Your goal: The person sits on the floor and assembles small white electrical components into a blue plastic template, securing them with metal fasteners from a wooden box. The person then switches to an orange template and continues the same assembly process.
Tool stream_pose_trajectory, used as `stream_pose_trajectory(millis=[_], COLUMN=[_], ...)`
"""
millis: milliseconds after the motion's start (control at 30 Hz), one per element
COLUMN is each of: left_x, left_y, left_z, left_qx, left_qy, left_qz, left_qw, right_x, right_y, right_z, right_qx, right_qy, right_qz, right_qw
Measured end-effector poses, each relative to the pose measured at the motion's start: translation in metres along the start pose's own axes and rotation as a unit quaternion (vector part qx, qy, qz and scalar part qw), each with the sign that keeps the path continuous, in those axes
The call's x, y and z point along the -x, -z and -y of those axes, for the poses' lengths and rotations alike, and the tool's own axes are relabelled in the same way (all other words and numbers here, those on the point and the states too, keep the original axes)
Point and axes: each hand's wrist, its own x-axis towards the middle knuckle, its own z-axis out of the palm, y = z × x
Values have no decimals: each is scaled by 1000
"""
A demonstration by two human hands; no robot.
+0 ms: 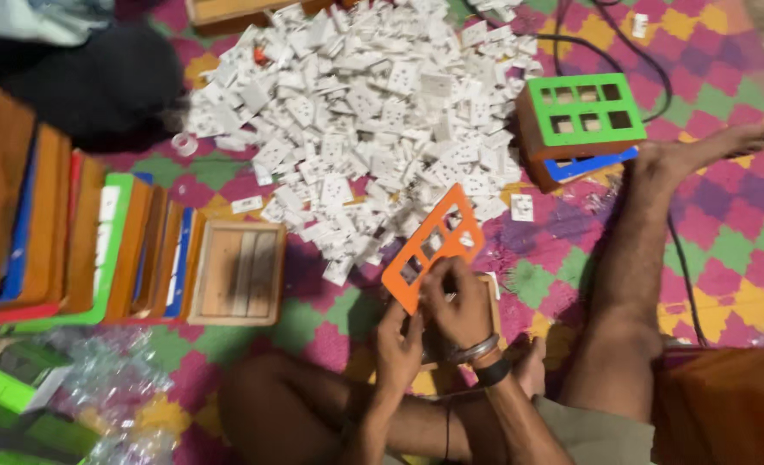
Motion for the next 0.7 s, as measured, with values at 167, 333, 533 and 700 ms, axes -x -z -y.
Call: stream_pose_trajectory(millis=[167,333,533,700], left_x=[0,-4,-10,-23], left_y=[16,31,34,51], left_z=[17,21,2,-4], left_qx=[41,-165,-267,-81], left_qy=[66,-104,-132,58], left_qz=[29,15,-25,-42], left_qw=[997,981,954,994], right_x=[8,8,12,-47], right_y=[-14,-14,-13,24], right_z=[1,9,8,-67], right_qx=[-16,-10,-35,-37], right_qy=[-96,-19,43,-171], right_qz=[-50,-24,-53,-291], right_qw=[994,999,997,941])
